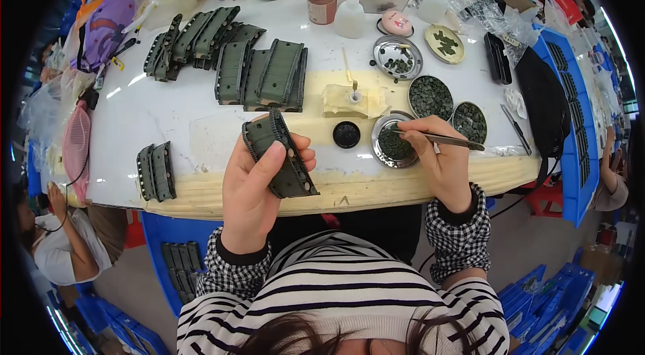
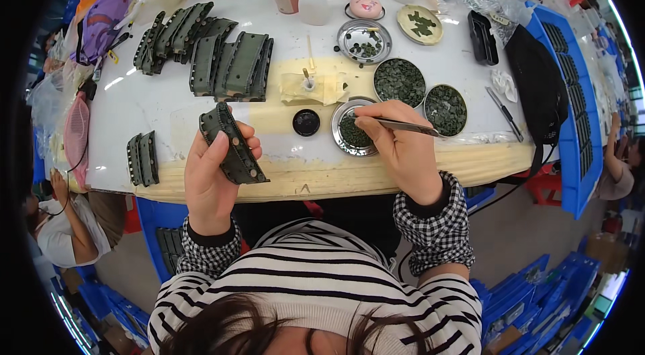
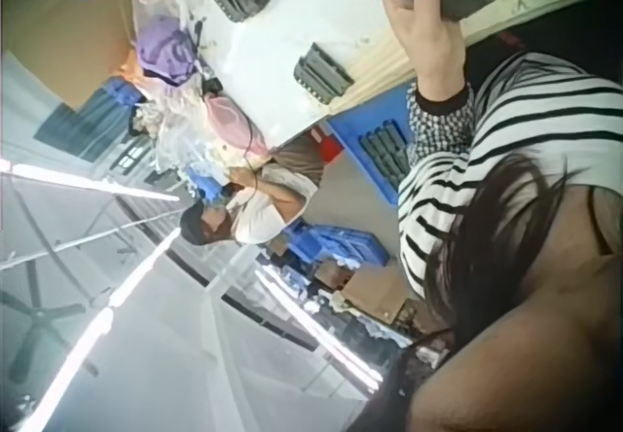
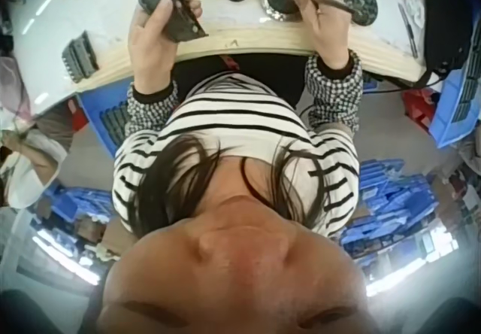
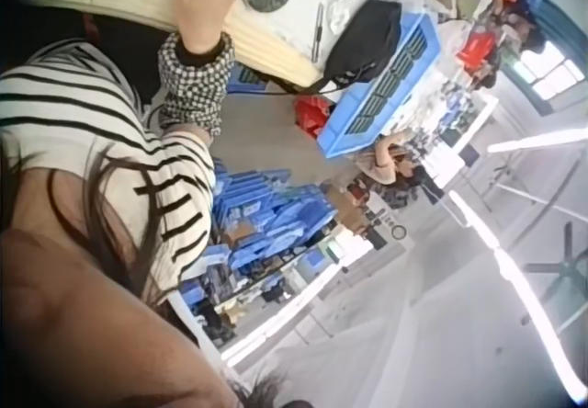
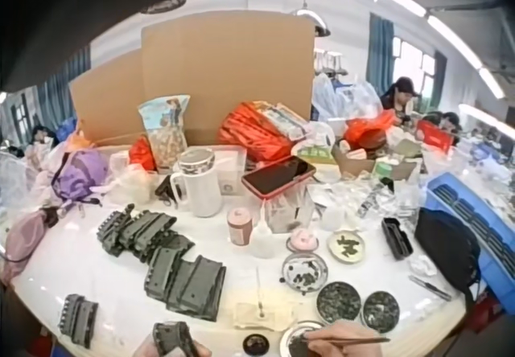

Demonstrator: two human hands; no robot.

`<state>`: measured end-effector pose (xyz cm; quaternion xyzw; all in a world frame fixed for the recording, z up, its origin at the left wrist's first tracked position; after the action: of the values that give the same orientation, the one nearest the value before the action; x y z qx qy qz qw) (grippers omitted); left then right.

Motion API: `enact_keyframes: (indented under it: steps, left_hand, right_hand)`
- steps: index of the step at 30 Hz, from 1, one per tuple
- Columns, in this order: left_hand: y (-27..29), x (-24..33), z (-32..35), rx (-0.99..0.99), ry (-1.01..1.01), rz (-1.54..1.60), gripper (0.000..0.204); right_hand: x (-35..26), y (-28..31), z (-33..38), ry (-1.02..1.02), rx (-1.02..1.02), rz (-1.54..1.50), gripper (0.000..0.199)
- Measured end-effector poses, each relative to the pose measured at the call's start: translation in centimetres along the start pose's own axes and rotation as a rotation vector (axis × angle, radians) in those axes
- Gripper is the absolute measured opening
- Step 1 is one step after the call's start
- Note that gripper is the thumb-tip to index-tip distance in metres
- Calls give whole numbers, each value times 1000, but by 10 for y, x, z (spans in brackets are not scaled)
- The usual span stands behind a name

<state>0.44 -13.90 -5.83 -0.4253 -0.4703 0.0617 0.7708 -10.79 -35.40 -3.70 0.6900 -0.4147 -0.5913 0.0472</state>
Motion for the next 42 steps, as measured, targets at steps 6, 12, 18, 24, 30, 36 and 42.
enact_keyframes:
  steps: [6,12,18,24,30,36,42]
  left_hand:
    - [14,-4,3,61,-31,-118,38]
    - [17,-7,3,116,14,-42,46]
    - [-2,-6,5,7,-33,-87,43]
    - [2,-20,4,-41,-11,-165,17]
    - [-14,-26,1,-144,-48,-352,17]
    - [-25,-23,0,-207,-108,-495,16]
    - [-16,-24,-1,-209,-172,-523,15]
  right_hand:
    - [-8,-6,-13,75,-69,114,13]
    - [-11,-9,-13,62,-108,152,11]
    - [-13,-10,-14,85,-109,157,10]
    - [-10,-8,-13,91,-82,140,11]
    - [-52,-9,-5,126,-65,-196,12]
    - [-85,-34,-10,234,-165,-235,13]
    - [-92,-41,-11,300,-173,-203,13]
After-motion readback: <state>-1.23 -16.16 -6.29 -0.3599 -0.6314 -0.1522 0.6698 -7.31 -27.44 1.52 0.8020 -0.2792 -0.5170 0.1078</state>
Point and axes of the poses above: each hand's wrist, its own z-axis away from the middle knuckle, its own y-axis out of the back of the hand, x = y × z, the point moved 10 cm from there along -z, towards the middle knuckle, and after that the axes turned 9 degrees about z, right-handed, at the moved point
